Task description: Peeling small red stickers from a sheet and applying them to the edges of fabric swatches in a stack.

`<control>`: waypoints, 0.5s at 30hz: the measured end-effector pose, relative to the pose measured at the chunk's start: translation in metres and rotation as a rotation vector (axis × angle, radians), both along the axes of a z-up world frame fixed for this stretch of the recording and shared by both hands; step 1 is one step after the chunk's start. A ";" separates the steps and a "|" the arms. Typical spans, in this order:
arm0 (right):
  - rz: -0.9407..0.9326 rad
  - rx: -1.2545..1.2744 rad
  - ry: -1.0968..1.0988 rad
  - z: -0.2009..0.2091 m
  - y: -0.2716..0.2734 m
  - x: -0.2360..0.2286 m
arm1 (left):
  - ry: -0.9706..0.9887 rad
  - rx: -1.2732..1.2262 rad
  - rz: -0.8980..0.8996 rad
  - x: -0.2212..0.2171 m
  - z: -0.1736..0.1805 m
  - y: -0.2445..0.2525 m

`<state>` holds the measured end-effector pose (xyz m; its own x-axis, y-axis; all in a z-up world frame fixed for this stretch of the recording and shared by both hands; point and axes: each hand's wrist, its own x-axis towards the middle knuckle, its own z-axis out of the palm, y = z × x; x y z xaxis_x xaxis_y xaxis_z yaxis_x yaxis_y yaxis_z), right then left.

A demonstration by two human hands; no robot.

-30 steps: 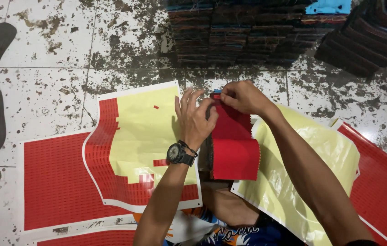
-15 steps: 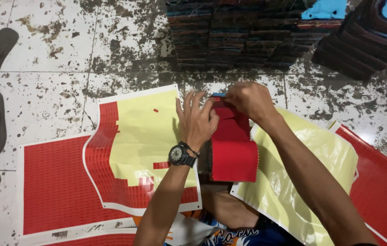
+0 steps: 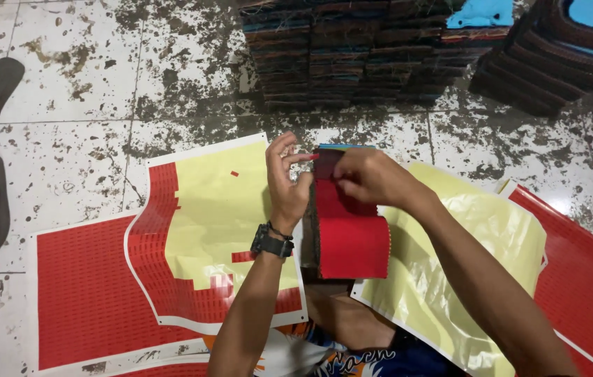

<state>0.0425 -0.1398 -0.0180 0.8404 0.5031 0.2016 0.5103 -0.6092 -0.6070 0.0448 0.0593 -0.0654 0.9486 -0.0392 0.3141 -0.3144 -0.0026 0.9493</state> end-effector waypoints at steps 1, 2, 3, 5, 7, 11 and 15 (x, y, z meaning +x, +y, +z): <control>-0.002 0.001 -0.004 0.004 0.002 0.002 | -0.004 0.001 -0.002 0.000 0.003 0.000; -0.094 0.056 0.095 0.008 0.003 0.004 | -0.002 -0.015 -0.036 0.000 0.005 0.000; -0.182 0.111 0.196 0.012 0.006 0.006 | 0.001 -0.030 -0.067 -0.001 0.008 0.000; -0.192 0.118 0.262 0.019 0.008 0.007 | 0.020 -0.053 -0.092 0.002 0.004 -0.001; -0.204 0.122 0.330 0.018 0.009 0.009 | 0.041 -0.078 -0.118 0.004 0.000 -0.002; -0.219 0.161 0.393 0.005 0.007 0.015 | 0.083 -0.093 -0.127 0.003 0.002 -0.004; -0.236 0.103 0.390 0.001 0.008 0.024 | -0.178 0.451 0.149 0.002 -0.004 -0.008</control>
